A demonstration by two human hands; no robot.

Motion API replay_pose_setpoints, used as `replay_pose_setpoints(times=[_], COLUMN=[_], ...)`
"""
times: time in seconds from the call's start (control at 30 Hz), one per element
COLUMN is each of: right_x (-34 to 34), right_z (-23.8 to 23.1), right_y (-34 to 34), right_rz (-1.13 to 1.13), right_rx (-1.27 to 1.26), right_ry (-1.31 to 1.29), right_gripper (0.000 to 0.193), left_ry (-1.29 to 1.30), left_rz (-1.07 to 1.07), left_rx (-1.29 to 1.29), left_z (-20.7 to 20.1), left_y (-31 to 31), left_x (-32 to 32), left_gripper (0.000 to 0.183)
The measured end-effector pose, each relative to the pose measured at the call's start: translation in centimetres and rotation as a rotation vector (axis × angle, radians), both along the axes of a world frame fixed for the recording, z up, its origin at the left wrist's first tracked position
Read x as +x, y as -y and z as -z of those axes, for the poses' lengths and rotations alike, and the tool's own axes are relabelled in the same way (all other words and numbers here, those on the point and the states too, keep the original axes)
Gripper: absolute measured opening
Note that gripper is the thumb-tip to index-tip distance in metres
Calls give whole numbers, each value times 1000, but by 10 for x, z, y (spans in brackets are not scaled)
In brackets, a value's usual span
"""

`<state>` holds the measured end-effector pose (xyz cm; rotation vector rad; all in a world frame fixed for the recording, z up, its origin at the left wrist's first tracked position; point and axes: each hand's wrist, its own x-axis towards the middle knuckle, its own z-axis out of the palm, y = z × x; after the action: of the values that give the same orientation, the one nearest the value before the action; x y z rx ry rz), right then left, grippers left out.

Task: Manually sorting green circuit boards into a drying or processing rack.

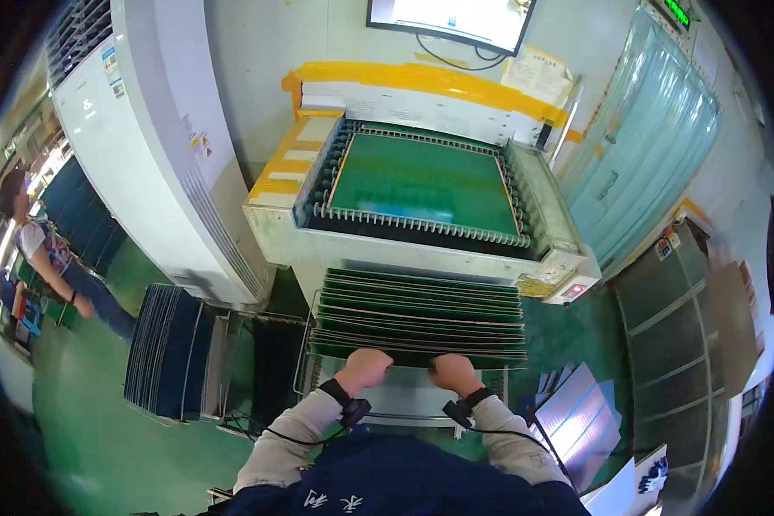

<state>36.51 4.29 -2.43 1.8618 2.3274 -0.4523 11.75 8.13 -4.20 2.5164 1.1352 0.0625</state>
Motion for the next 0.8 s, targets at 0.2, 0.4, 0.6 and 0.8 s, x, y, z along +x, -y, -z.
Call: replay_pose_setpoints(times=[0.2,0.4,0.6,0.8], right_x=[0,1,-4,-7], right_z=[3,10,5,-5], right_y=[-4,1,-2,-3], right_rz=[55,85,107,143], right_rx=[-76,-18,-69,-80], right_ry=[7,22,51,9], right_gripper=[25,23,23,24], left_ry=[-1,36,65,67], left_rz=[-6,-1,35,16], left_rx=[-17,-23,6,-30], left_z=[-3,-1,5,-8], left_y=[-1,2,-1,-1], left_x=[2,1,-3,0], left_gripper=[11,17,17,15])
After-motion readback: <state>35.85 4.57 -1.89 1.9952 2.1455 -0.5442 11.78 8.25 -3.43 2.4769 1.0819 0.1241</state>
